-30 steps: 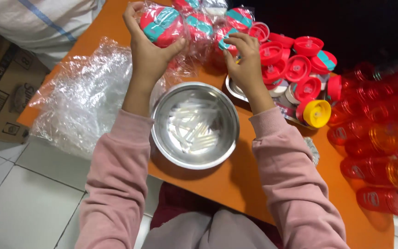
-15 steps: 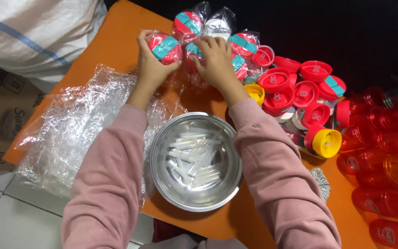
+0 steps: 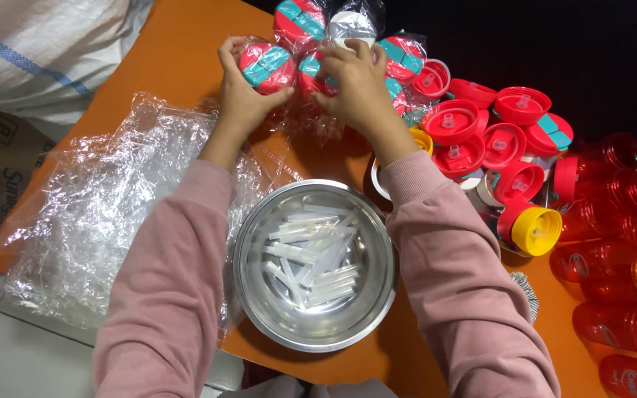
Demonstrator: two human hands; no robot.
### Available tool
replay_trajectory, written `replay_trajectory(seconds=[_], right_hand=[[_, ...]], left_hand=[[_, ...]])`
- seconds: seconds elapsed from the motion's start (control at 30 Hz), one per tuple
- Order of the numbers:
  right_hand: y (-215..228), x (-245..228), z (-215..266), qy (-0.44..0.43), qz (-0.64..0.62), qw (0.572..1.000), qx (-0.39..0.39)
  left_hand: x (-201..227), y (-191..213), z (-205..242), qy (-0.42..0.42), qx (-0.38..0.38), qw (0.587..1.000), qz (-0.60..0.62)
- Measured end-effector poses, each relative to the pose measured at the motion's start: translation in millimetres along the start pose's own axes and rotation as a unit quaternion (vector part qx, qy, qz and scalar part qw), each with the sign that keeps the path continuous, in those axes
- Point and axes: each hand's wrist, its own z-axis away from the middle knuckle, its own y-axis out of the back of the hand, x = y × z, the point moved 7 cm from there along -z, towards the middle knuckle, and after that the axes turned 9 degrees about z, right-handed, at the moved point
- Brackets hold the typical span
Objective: Assembling plastic components, bagging them, and wiping plastic cups with a cloth.
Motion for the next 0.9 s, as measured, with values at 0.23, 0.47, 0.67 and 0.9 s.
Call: replay_trajectory(seconds=[0.23, 0.47, 0.67, 0.9], right_hand=[[-1, 0, 0, 0.011, -0.076, 0.997, -0.010], [2, -5, -2, 0.000, -0.081, 0.997, -0.016], [12, -19, -6, -0.006, -0.051, 0.998, -0.037], [22, -25, -1, -0.026, -0.095, 0.995, -0.005]], left_hand=[[-6, -5, -6, -0.024, -0.027, 0.999, 0.019], [-18, -6, -1, -0.035, -0.032, 0.997, 0.055], [-49, -1, -1, 0.071, -0.045, 0.994, 0.070], [-64, 18, -2, 0.128, -0.095, 0.985, 0.072]])
